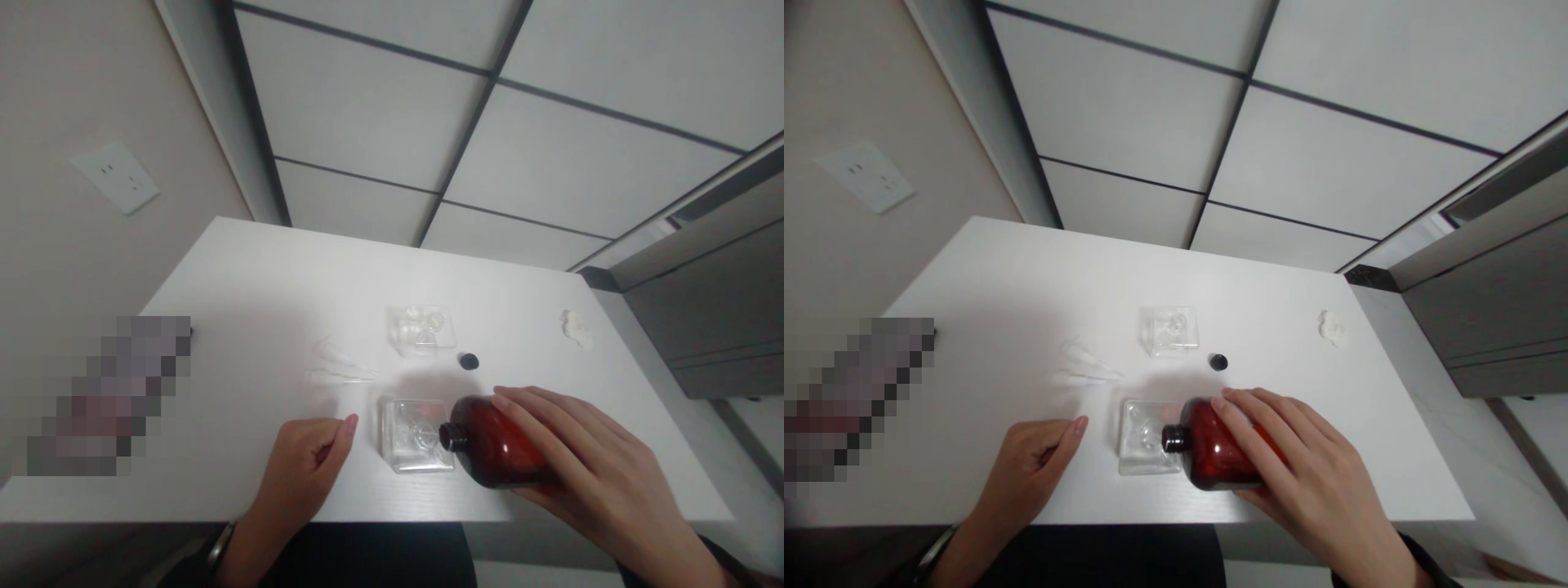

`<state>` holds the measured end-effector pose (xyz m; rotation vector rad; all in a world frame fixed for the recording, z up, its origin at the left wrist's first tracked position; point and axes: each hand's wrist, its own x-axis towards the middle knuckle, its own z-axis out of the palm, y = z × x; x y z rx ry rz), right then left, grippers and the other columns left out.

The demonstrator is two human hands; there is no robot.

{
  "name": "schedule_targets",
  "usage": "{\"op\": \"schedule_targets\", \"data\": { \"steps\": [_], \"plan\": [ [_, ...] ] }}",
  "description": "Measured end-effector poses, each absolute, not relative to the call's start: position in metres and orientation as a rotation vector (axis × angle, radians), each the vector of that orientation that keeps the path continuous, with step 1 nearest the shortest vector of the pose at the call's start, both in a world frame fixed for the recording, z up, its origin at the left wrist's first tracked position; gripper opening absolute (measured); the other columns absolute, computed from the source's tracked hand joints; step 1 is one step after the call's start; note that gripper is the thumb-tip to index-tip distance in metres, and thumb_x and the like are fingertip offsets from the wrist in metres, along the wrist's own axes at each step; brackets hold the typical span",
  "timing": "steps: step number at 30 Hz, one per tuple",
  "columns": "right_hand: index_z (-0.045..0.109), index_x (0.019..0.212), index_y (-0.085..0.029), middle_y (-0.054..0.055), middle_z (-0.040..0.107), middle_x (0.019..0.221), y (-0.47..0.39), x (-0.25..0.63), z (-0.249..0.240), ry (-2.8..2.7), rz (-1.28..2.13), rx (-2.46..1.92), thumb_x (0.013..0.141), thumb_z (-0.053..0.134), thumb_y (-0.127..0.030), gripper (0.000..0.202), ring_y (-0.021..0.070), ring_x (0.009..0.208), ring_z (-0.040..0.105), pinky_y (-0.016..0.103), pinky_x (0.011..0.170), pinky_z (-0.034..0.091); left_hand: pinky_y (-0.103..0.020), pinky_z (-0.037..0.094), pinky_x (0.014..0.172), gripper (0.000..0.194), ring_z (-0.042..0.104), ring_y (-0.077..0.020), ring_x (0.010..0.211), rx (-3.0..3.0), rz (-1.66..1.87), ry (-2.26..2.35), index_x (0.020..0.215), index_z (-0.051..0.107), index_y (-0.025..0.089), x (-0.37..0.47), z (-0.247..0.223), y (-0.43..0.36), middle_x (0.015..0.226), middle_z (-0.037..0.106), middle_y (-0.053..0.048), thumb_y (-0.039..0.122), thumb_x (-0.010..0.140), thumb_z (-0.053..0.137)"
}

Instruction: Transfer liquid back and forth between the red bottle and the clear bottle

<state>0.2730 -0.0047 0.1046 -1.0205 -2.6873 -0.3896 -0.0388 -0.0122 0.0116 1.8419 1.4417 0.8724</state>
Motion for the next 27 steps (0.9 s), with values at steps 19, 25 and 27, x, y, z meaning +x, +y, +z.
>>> {"op": "schedule_targets", "data": {
  "steps": [19, 25, 27],
  "plan": [
    [0.062, 0.134, -0.003, 0.019, 0.073, 0.124, -0.0062, 0.2735, 0.1062, -2.696, -0.355, -1.026, 0.114, 0.045, -0.029, 0.037, 0.0312, 0.108, 0.066, 0.044, 0.084, 0.061, -0.027, 0.019, 0.046, 0.044, 0.025, -0.0088, 0.044, 1.907, 0.864, 1.463, 0.063, 0.019, 0.024, -0.0386, 0.0109, -0.0132, 0.053, 0.021, 0.006, 0.027, 0.101, 0.041],
    [0.062, 0.134, -0.005, 0.018, 0.073, 0.124, -0.0065, 0.2741, 0.1048, -2.692, -0.359, -1.028, 0.115, 0.044, -0.031, 0.038, 0.0300, 0.108, 0.065, 0.042, 0.086, 0.058, -0.026, 0.020, 0.046, 0.043, 0.026, -0.0086, 0.044, 1.915, 0.862, 1.466, 0.063, 0.020, 0.024, -0.0384, 0.0115, -0.0123, 0.053, 0.022, 0.006, 0.027, 0.101, 0.041],
    [0.062, 0.134, -0.005, 0.018, 0.073, 0.125, -0.0064, 0.2743, 0.1041, -2.685, -0.357, -1.033, 0.115, 0.043, -0.032, 0.038, 0.0295, 0.108, 0.066, 0.042, 0.087, 0.058, -0.026, 0.020, 0.045, 0.043, 0.026, -0.0086, 0.044, 1.921, 0.863, 1.461, 0.063, 0.020, 0.024, -0.0387, 0.0116, -0.0121, 0.053, 0.022, 0.006, 0.027, 0.100, 0.041]
  ]
}}
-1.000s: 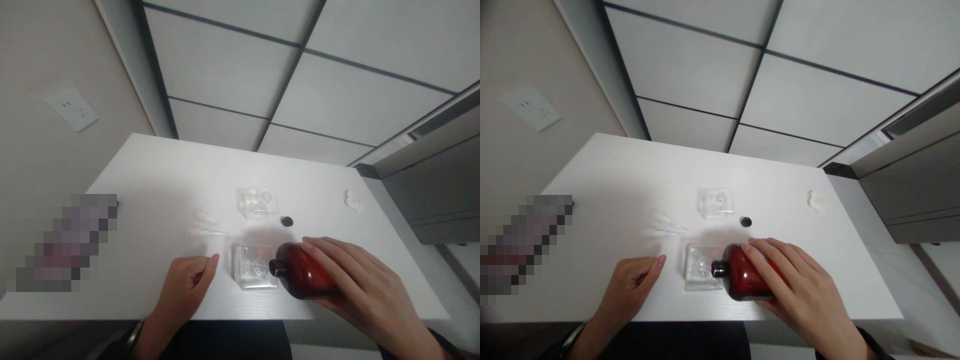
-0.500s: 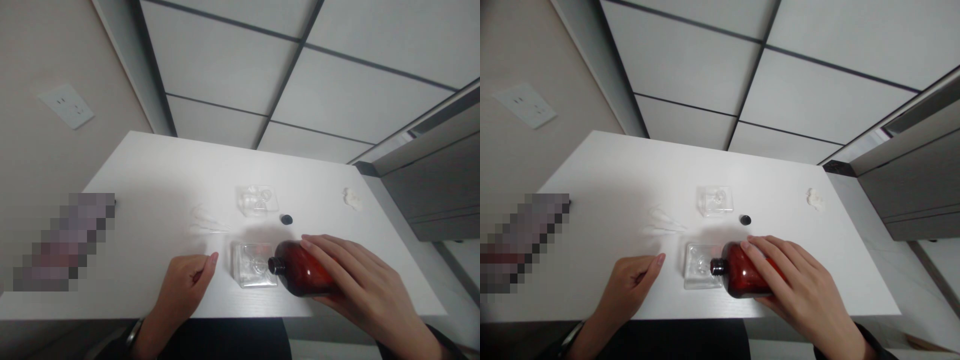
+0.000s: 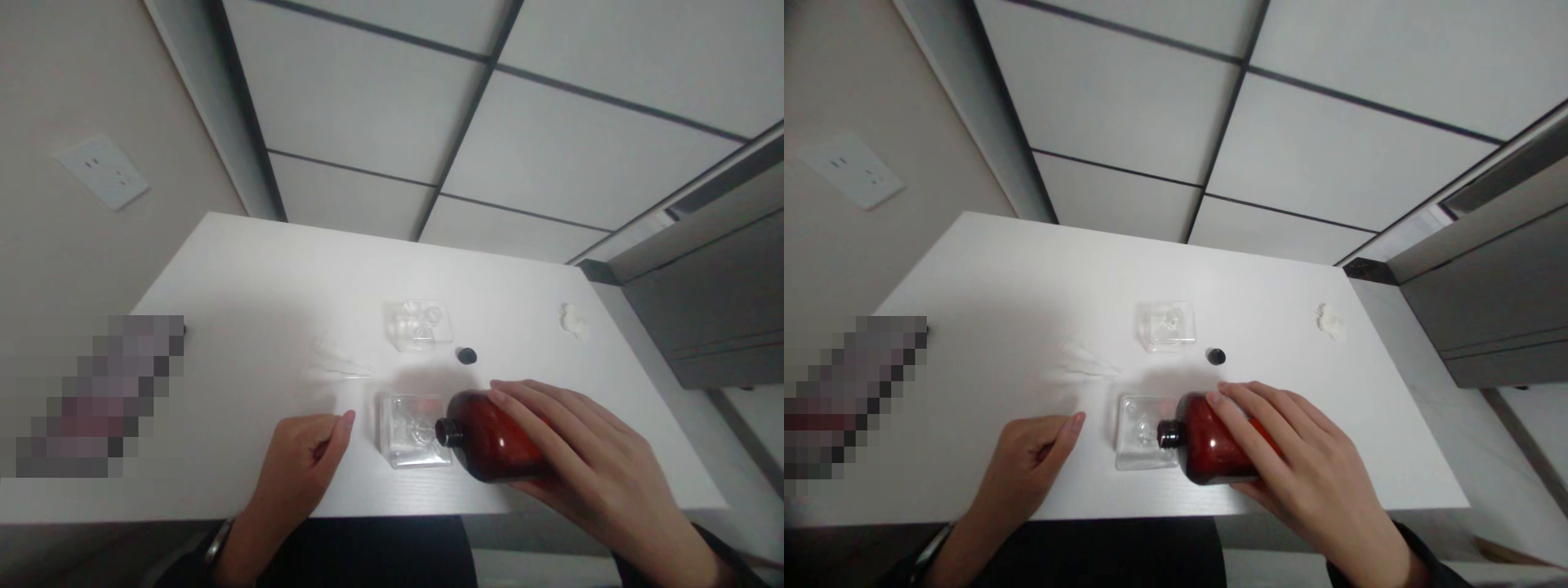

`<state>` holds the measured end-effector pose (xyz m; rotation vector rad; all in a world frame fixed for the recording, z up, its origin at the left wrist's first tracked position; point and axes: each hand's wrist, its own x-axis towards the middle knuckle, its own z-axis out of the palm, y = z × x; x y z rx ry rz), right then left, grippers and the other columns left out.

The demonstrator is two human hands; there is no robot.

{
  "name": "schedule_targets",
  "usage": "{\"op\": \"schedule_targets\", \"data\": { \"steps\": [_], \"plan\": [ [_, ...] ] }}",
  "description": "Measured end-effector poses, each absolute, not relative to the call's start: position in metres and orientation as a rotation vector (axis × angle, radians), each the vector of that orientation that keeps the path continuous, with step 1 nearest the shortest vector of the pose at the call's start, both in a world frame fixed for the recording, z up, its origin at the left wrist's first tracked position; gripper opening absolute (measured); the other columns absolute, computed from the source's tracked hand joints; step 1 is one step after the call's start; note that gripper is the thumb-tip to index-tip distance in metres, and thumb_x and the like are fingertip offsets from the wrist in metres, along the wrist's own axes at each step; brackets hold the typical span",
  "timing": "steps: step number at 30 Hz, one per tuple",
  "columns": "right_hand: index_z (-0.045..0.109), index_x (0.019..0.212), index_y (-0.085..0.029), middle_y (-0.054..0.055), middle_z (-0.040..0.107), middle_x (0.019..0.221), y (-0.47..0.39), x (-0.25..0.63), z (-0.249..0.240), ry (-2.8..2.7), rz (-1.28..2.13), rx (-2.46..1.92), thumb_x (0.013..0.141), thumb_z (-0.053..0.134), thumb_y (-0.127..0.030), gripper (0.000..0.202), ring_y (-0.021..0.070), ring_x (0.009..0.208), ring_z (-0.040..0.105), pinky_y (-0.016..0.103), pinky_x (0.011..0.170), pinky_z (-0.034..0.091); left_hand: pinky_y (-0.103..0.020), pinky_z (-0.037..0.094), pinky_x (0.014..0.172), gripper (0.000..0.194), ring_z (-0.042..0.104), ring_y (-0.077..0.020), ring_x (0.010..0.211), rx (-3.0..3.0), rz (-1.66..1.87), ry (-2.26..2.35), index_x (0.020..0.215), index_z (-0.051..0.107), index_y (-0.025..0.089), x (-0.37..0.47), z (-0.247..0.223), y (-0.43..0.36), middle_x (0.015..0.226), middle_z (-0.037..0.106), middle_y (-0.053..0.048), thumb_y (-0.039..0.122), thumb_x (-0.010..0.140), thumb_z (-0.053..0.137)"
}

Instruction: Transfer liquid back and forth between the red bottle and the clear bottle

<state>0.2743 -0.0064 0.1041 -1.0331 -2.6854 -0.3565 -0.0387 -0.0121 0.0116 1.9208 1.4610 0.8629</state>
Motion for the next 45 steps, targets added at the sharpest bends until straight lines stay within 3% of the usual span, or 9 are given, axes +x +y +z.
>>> {"op": "schedule_targets", "data": {
  "steps": [12, 27, 32, 38, 45],
  "plan": [
    [0.062, 0.134, -0.005, 0.018, 0.073, 0.125, -0.005, 0.274, 0.104, -2.691, -0.365, -1.032, 0.116, 0.039, -0.036, 0.043, 0.0295, 0.110, 0.065, 0.043, 0.088, 0.056, -0.025, 0.020, 0.044, 0.042, 0.026, -0.0082, 0.044, 1.993, 0.932, 1.436, 0.066, 0.020, 0.024, -0.038, 0.012, -0.013, 0.054, 0.022, 0.006, 0.020, 0.100, 0.043],
    [0.061, 0.135, -0.001, 0.021, 0.068, 0.125, -0.005, 0.276, 0.106, -2.722, -0.351, -0.983, 0.114, 0.048, -0.030, 0.038, 0.0313, 0.110, 0.063, 0.042, 0.090, 0.051, -0.026, 0.019, 0.046, 0.043, 0.026, -0.0075, 0.043, 1.967, 0.924, 1.448, 0.065, 0.019, 0.024, -0.037, 0.010, -0.013, 0.052, 0.022, 0.007, 0.020, 0.101, 0.043],
    [0.057, 0.143, -0.001, 0.022, 0.067, 0.129, -0.006, 0.280, 0.103, -2.738, -0.301, -0.978, 0.112, 0.054, -0.027, 0.041, 0.0334, 0.114, 0.063, 0.043, 0.093, 0.051, -0.027, 0.017, 0.047, 0.044, 0.025, -0.0077, 0.043, 1.942, 0.927, 1.448, 0.064, 0.019, 0.023, -0.036, 0.010, -0.016, 0.052, 0.021, 0.007, 0.022, 0.101, 0.044],
    [0.042, 0.161, -0.003, 0.021, 0.067, 0.128, -0.006, 0.280, 0.104, -2.738, -0.324, -0.964, 0.110, 0.056, -0.023, 0.057, 0.0331, 0.112, 0.064, 0.043, 0.094, 0.051, -0.028, 0.015, 0.047, 0.044, 0.021, -0.0079, 0.044, 1.926, 0.960, 1.444, 0.065, 0.017, 0.023, -0.035, 0.011, -0.016, 0.053, 0.018, 0.007, 0.021, 0.100, 0.044],
    [0.055, 0.146, -0.002, 0.022, 0.068, 0.128, -0.005, 0.283, 0.101, -2.760, -0.342, -0.967, 0.111, 0.055, -0.032, 0.046, 0.0329, 0.112, 0.065, 0.042, 0.092, 0.052, -0.029, 0.015, 0.049, 0.044, 0.023, -0.0081, 0.043, 1.943, 0.961, 1.430, 0.064, 0.018, 0.023, -0.036, 0.008, -0.015, 0.052, 0.019, 0.008, 0.020, 0.100, 0.043]
  ]
}}
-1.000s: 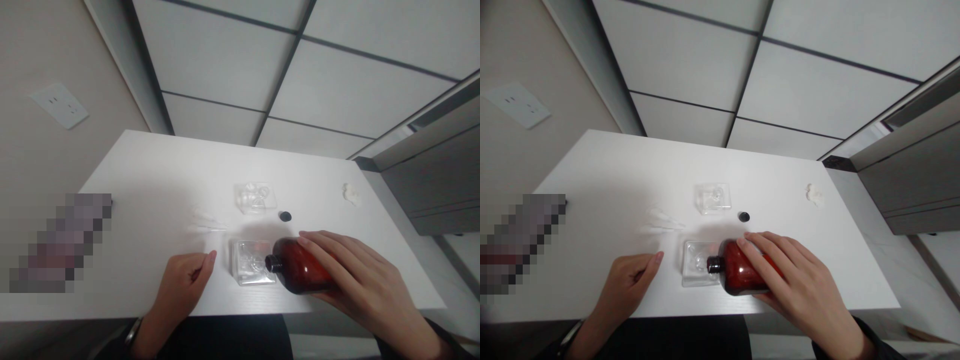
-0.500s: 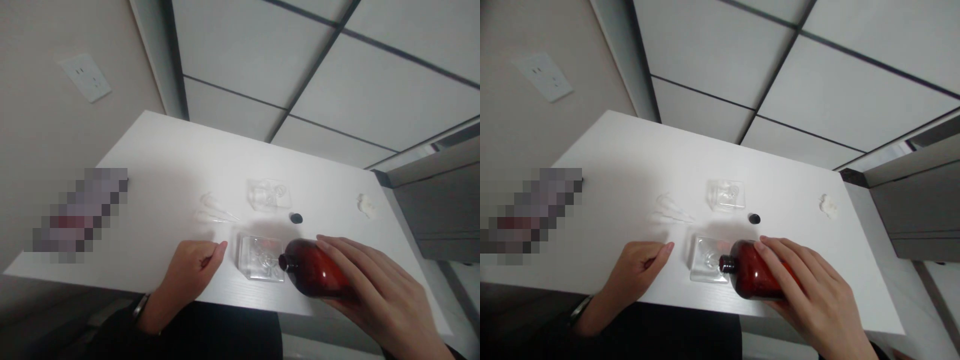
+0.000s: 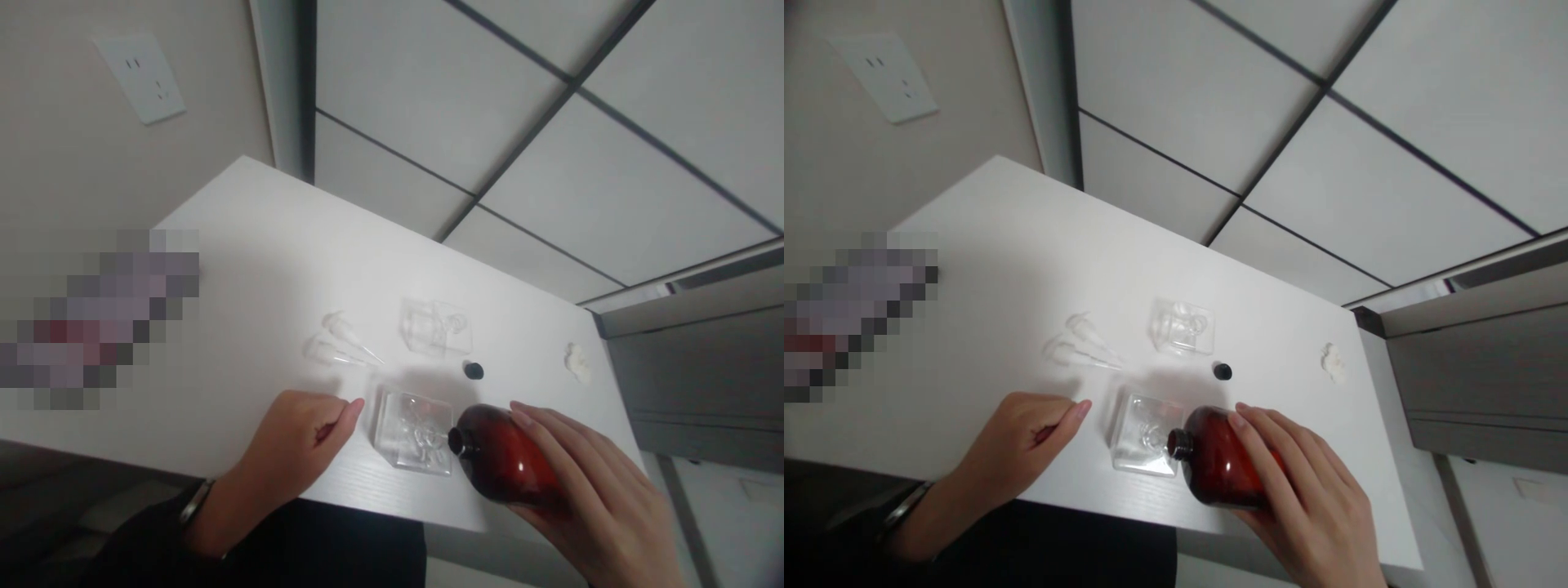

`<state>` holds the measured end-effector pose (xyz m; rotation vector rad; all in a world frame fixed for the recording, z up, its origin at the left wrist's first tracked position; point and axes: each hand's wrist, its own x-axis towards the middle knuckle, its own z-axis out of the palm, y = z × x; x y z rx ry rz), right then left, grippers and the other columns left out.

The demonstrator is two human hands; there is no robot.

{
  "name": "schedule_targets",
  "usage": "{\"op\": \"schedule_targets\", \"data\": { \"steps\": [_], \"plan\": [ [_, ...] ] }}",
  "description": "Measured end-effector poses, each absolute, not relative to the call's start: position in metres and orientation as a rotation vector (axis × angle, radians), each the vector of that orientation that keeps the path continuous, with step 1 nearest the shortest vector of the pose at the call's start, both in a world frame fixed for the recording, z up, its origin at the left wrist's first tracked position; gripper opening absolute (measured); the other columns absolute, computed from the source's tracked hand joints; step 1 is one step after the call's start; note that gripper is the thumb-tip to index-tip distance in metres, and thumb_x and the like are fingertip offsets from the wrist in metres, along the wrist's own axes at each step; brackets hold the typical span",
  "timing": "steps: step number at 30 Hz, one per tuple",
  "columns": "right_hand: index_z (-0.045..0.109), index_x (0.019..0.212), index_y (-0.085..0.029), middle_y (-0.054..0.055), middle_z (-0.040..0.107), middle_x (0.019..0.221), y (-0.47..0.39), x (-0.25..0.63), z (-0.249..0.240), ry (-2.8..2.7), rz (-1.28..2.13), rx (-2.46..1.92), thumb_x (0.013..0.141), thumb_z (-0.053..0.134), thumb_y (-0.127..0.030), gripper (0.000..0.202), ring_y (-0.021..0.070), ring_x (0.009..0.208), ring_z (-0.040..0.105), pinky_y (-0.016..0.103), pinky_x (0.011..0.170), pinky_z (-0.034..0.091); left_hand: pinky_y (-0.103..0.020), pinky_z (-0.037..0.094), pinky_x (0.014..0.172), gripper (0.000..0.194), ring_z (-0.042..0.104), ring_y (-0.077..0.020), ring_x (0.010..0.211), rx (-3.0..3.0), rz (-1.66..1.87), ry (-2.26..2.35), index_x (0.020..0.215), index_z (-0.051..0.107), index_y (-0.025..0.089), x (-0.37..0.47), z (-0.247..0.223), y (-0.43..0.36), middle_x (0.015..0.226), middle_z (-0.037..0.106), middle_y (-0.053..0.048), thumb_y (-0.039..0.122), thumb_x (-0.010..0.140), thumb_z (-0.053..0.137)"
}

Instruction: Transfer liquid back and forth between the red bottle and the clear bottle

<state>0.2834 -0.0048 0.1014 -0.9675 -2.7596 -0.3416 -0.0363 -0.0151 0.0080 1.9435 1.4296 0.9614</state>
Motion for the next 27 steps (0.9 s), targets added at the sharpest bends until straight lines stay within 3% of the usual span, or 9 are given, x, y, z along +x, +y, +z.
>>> {"op": "schedule_targets", "data": {
  "steps": [7, 12, 15, 17, 20, 22, 24, 27],
  "plan": [
    [0.054, 0.147, -0.005, 0.020, 0.070, 0.128, -0.007, 0.282, 0.102, -2.762, -0.330, -1.019, 0.111, 0.056, -0.028, 0.043, 0.0330, 0.113, 0.065, 0.043, 0.092, 0.053, -0.029, 0.015, 0.049, 0.046, 0.024, -0.0083, 0.042, 1.903, 0.960, 1.423, 0.061, 0.019, 0.022, -0.035, 0.006, -0.016, 0.051, 0.020, 0.008, 0.023, 0.100, 0.045],
    [0.062, 0.133, -0.003, 0.021, 0.069, 0.127, -0.006, 0.280, 0.103, -2.757, -0.326, -1.016, 0.110, 0.057, -0.027, 0.034, 0.0326, 0.113, 0.064, 0.042, 0.092, 0.052, -0.029, 0.018, 0.047, 0.047, 0.026, -0.0087, 0.040, 1.919, 0.984, 1.434, 0.057, 0.025, 0.021, -0.038, 0.007, -0.015, 0.047, 0.025, 0.008, 0.021, 0.100, 0.045],
    [0.063, 0.132, -0.001, 0.023, 0.068, 0.128, -0.005, 0.279, 0.104, -2.768, -0.334, -0.994, 0.110, 0.057, -0.027, 0.034, 0.0332, 0.114, 0.063, 0.043, 0.093, 0.052, -0.024, 0.036, 0.051, 0.032, 0.052, -0.0113, 0.049, 1.951, 1.025, 1.444, 0.068, 0.049, 0.022, -0.038, 0.013, -0.018, 0.059, 0.052, 0.006, 0.024, 0.100, 0.052],
    [0.063, 0.132, -0.001, 0.023, 0.068, 0.128, -0.005, 0.279, 0.104, -2.771, -0.336, -0.993, 0.111, 0.055, -0.026, 0.034, 0.0328, 0.114, 0.063, 0.042, 0.093, 0.052, -0.027, 0.055, 0.069, 0.008, 0.072, -0.0187, 0.078, 1.975, 1.019, 1.429, 0.094, 0.063, 0.022, -0.035, 0.017, -0.023, 0.089, 0.072, -0.001, 0.030, 0.097, 0.064],
    [0.063, 0.132, -0.002, 0.022, 0.069, 0.126, -0.005, 0.279, 0.105, -2.769, -0.353, -0.992, 0.113, 0.052, -0.028, 0.034, 0.0317, 0.113, 0.064, 0.042, 0.092, 0.052, -0.041, 0.061, 0.101, 0.056, 0.071, -0.0313, 0.125, 2.034, 0.940, 1.403, 0.135, 0.057, 0.025, -0.026, 0.019, -0.032, 0.137, 0.070, -0.012, 0.035, 0.087, 0.082],
    [0.062, 0.134, -0.003, 0.022, 0.070, 0.125, -0.005, 0.280, 0.105, -2.764, -0.353, -0.986, 0.112, 0.053, -0.029, 0.036, 0.0322, 0.113, 0.065, 0.042, 0.093, 0.053, -0.048, 0.057, 0.114, 0.084, 0.064, -0.0353, 0.139, 2.051, 0.859, 1.377, 0.152, 0.045, 0.027, -0.019, 0.018, -0.035, 0.152, 0.063, -0.014, 0.035, 0.081, 0.089],
    [0.062, 0.134, -0.002, 0.022, 0.070, 0.126, -0.006, 0.280, 0.105, -2.763, -0.339, -0.993, 0.112, 0.055, -0.029, 0.036, 0.0329, 0.114, 0.065, 0.043, 0.093, 0.054, -0.052, 0.053, 0.119, 0.100, 0.059, -0.0371, 0.145, 2.033, 0.786, 1.347, 0.161, 0.035, 0.028, -0.013, 0.016, -0.035, 0.158, 0.059, -0.016, 0.034, 0.079, 0.092],
    [0.062, 0.135, -0.004, 0.022, 0.071, 0.127, -0.006, 0.281, 0.104, -2.761, -0.321, -1.007, 0.112, 0.055, -0.031, 0.036, 0.0327, 0.114, 0.066, 0.043, 0.092, 0.055, -0.054, 0.053, 0.119, 0.104, 0.060, -0.0374, 0.145, 1.993, 0.720, 1.319, 0.164, 0.031, 0.029, -0.007, 0.012, -0.030, 0.159, 0.059, -0.016, 0.030, 0.079, 0.092]
  ]
}}
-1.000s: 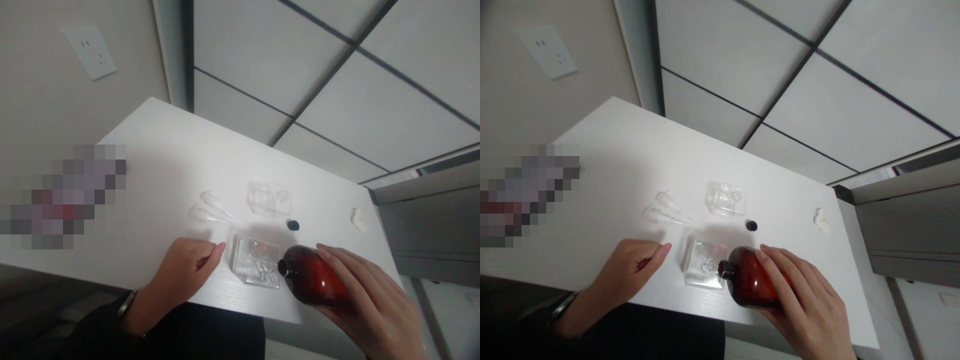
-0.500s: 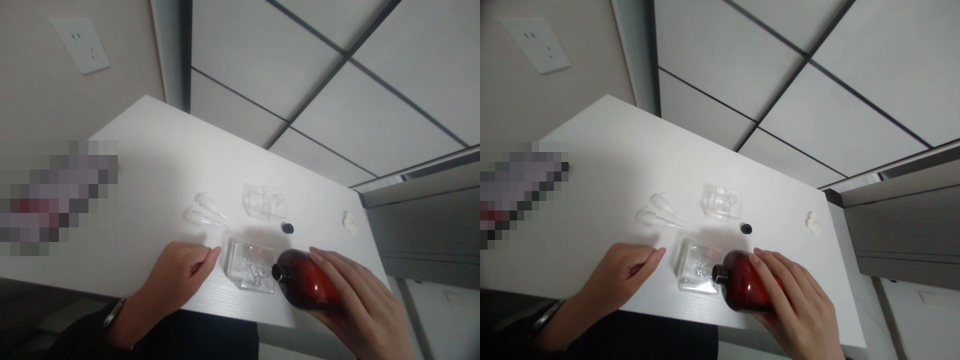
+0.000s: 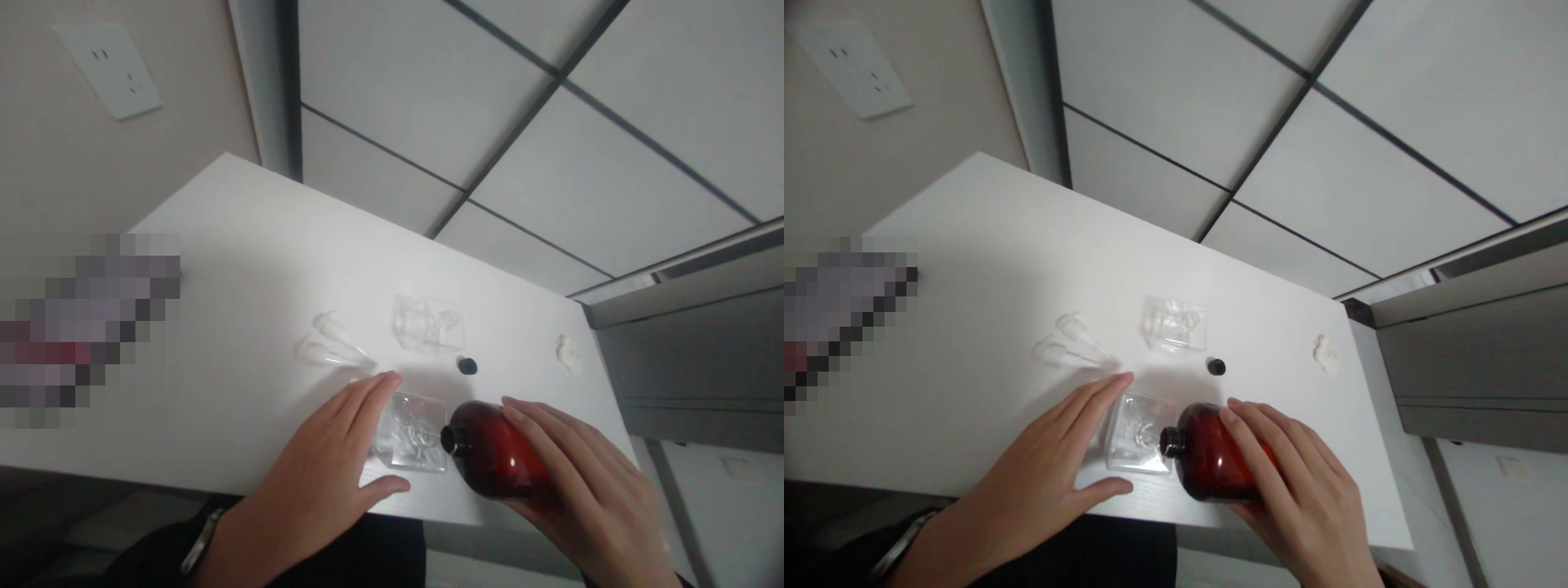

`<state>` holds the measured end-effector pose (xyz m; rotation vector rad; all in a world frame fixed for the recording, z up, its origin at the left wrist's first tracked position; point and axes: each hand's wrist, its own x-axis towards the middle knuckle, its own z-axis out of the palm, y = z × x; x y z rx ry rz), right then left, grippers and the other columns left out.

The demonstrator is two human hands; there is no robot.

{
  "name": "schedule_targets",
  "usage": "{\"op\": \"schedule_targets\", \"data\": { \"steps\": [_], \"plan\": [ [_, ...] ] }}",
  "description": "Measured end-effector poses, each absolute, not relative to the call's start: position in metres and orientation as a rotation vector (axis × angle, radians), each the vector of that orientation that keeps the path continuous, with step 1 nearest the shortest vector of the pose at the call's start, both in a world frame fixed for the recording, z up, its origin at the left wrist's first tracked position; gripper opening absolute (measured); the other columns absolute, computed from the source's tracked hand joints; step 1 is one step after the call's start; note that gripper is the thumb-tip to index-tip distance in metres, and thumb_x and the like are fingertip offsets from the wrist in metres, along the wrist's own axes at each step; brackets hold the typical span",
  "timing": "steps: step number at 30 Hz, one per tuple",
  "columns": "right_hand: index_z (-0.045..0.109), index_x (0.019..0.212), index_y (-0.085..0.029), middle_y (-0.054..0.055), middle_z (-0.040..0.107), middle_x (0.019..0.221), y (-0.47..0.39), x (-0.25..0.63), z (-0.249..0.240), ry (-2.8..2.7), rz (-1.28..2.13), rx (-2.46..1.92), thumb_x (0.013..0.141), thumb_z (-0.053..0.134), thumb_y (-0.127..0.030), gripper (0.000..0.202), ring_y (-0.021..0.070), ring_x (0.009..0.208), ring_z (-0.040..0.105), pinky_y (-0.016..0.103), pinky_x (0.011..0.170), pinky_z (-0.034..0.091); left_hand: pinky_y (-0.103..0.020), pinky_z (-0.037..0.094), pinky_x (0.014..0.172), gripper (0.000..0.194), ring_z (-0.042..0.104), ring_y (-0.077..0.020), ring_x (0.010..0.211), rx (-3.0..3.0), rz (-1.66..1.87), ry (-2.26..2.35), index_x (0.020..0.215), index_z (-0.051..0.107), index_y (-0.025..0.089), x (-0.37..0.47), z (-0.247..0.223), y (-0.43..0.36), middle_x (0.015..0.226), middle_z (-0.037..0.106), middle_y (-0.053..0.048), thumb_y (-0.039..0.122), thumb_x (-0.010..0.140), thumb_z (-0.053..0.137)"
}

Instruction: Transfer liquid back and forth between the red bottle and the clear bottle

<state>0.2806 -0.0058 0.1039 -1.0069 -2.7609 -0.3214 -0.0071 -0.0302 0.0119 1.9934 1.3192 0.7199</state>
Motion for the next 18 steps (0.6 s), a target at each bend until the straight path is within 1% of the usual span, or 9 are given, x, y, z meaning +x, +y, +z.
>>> {"op": "schedule_targets", "data": {
  "steps": [5, 7, 10, 14, 18],
  "plan": [
    [0.061, 0.140, -0.007, 0.020, 0.073, 0.126, -0.006, 0.277, 0.103, -2.722, -0.326, -1.015, 0.111, 0.054, -0.034, 0.040, 0.0319, 0.112, 0.069, 0.043, 0.089, 0.058, -0.052, 0.056, 0.117, 0.091, 0.065, -0.0337, 0.139, 1.963, 0.706, 1.274, 0.158, 0.043, 0.031, -0.007, 0.011, -0.023, 0.152, 0.066, -0.011, 0.023, 0.080, 0.091],
    [0.062, 0.138, -0.006, 0.020, 0.074, 0.124, -0.005, 0.275, 0.103, -2.710, -0.343, -1.019, 0.111, 0.053, -0.033, 0.040, 0.0317, 0.110, 0.069, 0.043, 0.087, 0.059, -0.051, 0.058, 0.115, 0.088, 0.068, -0.0333, 0.135, 1.960, 0.694, 1.287, 0.153, 0.049, 0.030, -0.009, 0.012, -0.021, 0.148, 0.069, -0.010, 0.023, 0.078, 0.094],
    [0.062, 0.136, -0.005, 0.019, 0.074, 0.124, -0.004, 0.271, 0.103, -2.699, -0.355, -1.020, 0.113, 0.048, -0.031, 0.038, 0.0308, 0.108, 0.069, 0.043, 0.087, 0.060, -0.051, 0.062, 0.110, 0.088, 0.072, -0.0340, 0.129, 1.977, 0.672, 1.322, 0.146, 0.054, 0.027, -0.010, 0.014, -0.018, 0.143, 0.072, -0.011, 0.023, 0.071, 0.099],
    [0.062, 0.136, -0.006, 0.018, 0.074, 0.125, -0.002, 0.269, 0.103, -2.680, -0.371, -1.018, 0.112, 0.043, -0.024, 0.036, 0.0303, 0.108, 0.069, 0.044, 0.086, 0.060, -0.054, 0.062, 0.110, 0.086, 0.073, -0.0358, 0.128, 2.009, 0.667, 1.358, 0.143, 0.057, 0.024, -0.012, 0.015, -0.013, 0.141, 0.073, -0.013, 0.021, 0.069, 0.099],
    [0.062, 0.140, -0.008, 0.016, 0.075, 0.125, 0.001, 0.271, 0.100, -2.678, -0.376, -1.015, 0.111, 0.044, -0.026, 0.038, 0.0300, 0.107, 0.069, 0.043, 0.084, 0.061, -0.055, 0.060, 0.112, 0.083, 0.072, -0.0356, 0.130, 2.012, 0.650, 1.358, 0.145, 0.056, 0.025, -0.015, 0.013, -0.008, 0.142, 0.073, -0.012, 0.020, 0.072, 0.096]
  ]
}}
